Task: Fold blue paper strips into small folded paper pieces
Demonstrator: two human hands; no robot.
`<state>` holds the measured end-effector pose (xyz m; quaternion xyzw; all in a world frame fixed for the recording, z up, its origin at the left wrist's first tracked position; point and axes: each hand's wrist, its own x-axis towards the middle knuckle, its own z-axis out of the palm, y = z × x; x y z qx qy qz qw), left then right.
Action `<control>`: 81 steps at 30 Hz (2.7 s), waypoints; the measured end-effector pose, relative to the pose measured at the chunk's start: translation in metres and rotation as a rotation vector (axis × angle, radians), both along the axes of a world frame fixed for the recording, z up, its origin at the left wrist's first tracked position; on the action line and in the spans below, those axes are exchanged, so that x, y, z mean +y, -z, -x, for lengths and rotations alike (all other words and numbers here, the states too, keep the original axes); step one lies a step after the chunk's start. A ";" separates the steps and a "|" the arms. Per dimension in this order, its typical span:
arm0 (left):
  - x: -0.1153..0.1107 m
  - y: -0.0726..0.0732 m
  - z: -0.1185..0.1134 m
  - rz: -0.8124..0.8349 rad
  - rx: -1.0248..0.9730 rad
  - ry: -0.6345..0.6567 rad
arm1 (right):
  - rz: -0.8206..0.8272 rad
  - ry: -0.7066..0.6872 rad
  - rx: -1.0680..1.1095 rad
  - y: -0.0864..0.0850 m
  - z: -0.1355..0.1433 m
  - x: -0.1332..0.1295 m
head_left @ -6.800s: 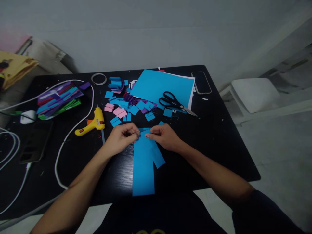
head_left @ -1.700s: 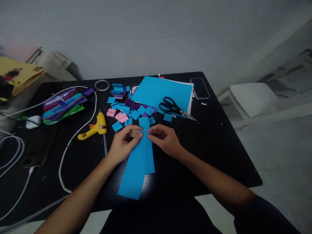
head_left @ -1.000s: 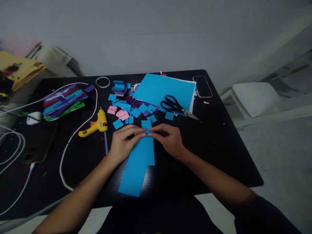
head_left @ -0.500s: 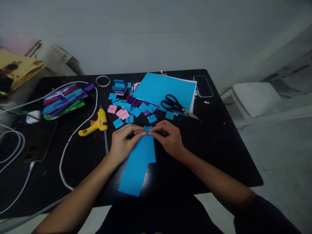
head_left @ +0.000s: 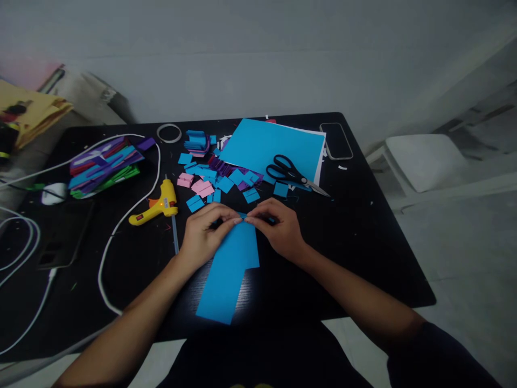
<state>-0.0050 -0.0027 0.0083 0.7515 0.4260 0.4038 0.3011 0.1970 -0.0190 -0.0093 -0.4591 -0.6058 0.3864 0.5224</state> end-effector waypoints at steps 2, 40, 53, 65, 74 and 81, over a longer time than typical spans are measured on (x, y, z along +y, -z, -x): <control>0.000 0.000 0.000 -0.005 0.010 0.014 | 0.002 -0.011 -0.002 -0.001 0.000 0.000; 0.006 0.013 -0.005 0.451 -0.376 -0.089 | 0.500 -0.407 0.567 0.008 0.001 0.007; 0.002 0.010 -0.002 0.448 -0.465 -0.026 | 0.229 -0.258 0.268 0.009 0.000 0.004; 0.003 0.003 -0.003 0.445 -0.390 -0.148 | 0.409 -0.347 0.365 0.005 0.003 0.002; 0.002 -0.001 -0.002 0.363 -0.298 -0.159 | 0.275 -0.262 0.229 0.003 0.001 0.000; 0.006 0.004 -0.002 0.422 -0.349 -0.085 | 0.147 -0.266 0.096 -0.013 -0.005 0.001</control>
